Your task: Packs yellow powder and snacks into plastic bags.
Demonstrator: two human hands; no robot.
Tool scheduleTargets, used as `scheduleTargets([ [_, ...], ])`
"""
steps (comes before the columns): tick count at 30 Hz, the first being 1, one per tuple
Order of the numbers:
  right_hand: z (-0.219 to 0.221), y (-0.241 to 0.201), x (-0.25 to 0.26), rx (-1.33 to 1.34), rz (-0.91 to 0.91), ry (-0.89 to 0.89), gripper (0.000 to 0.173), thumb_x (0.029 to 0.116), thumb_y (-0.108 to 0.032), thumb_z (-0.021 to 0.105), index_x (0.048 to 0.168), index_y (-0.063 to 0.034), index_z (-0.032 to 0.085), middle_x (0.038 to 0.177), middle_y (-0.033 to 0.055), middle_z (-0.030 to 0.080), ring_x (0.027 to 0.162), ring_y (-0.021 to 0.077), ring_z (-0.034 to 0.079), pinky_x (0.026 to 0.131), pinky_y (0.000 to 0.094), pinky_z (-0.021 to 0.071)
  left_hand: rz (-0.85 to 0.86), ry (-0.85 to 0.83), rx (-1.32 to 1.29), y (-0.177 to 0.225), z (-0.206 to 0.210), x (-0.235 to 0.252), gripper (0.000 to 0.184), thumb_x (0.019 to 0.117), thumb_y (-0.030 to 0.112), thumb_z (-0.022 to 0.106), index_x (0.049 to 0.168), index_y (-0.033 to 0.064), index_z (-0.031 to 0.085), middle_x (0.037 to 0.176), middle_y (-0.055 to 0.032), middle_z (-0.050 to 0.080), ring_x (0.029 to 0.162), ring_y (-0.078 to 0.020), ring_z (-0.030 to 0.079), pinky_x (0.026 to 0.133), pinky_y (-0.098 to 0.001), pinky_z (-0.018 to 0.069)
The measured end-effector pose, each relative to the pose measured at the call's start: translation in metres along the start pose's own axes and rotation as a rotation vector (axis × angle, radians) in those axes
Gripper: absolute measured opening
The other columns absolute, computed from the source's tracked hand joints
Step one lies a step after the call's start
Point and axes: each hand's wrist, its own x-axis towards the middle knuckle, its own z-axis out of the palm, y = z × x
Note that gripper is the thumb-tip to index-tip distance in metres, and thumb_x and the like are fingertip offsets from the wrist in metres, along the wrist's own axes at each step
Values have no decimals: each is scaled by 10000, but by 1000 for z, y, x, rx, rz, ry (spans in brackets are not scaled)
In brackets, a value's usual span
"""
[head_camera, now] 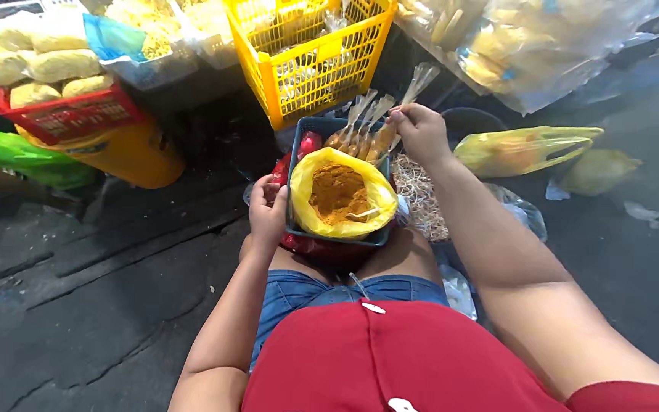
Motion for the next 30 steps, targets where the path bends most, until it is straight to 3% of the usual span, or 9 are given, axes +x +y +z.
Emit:
scheduleTargets([
  [3,19,25,22,-72,179,-75,376,1093,-262,473,1324,-11,631,1288,203,668,1232,336,626,1088,538,444,-70,32,22,-9,-7,-5,447,1017,163,611,1419,7,494,1191,-154,631,927,-166,650,808,-342,559],
  [5,28,37,25,-43,274,-75,420,1094,-257,474,1418,-3,560,1388,220,608,1314,356,572,1134,541,408,-89,21,57,-10,-10,-5,448,1012,147,614,1421,10,493,1209,-154,622,933,-166,649,824,-341,557],
  [9,23,39,4,19,302,-11,412,1081,-269,499,1404,-26,578,1387,210,607,1273,339,598,1096,523,449,-125,-20,187,-18,-14,1,342,1009,111,608,1334,9,581,1227,-173,631,989,-208,656,880,-380,552],
  [14,-8,34,-49,19,276,30,465,1074,-291,503,1447,-15,520,1474,248,512,1294,349,578,1091,512,470,-253,-195,455,-38,-8,9,241,982,138,632,1180,8,674,1247,-201,633,1135,-319,632,981,-511,517],
  [16,-20,32,-77,72,314,86,474,1070,-300,523,1455,-24,504,1487,242,493,1285,346,580,1079,505,477,-304,-275,574,-42,5,10,275,953,173,678,1182,20,676,1249,-217,628,1145,-362,628,977,-560,515],
  [19,-29,28,-116,128,345,137,471,1057,-289,540,1447,-24,519,1470,221,518,1231,305,609,1039,473,504,-338,-368,786,-43,27,9,415,918,203,722,1276,15,628,1307,-265,571,1185,-439,596,961,-612,514],
  [21,-31,28,-134,152,332,155,438,1052,-250,548,1419,-11,538,1433,211,548,1164,254,637,994,422,524,-370,-427,922,-35,38,9,401,914,153,690,1284,6,637,1360,-265,546,1235,-449,566,960,-611,512],
  [24,-34,30,-149,153,327,146,438,1049,-263,550,1411,-15,553,1436,212,544,1155,266,645,982,434,538,-386,-457,1003,-28,41,6,308,938,117,629,1222,13,688,1387,-247,543,1250,-429,563,954,-598,516],
  [30,-36,21,-162,118,313,122,406,1051,-250,547,1391,-28,571,1409,223,554,1152,287,646,981,457,538,-262,-515,999,-23,36,-4,386,933,218,665,1240,-16,662,1377,-255,541,1261,-406,563,1025,-556,491],
])
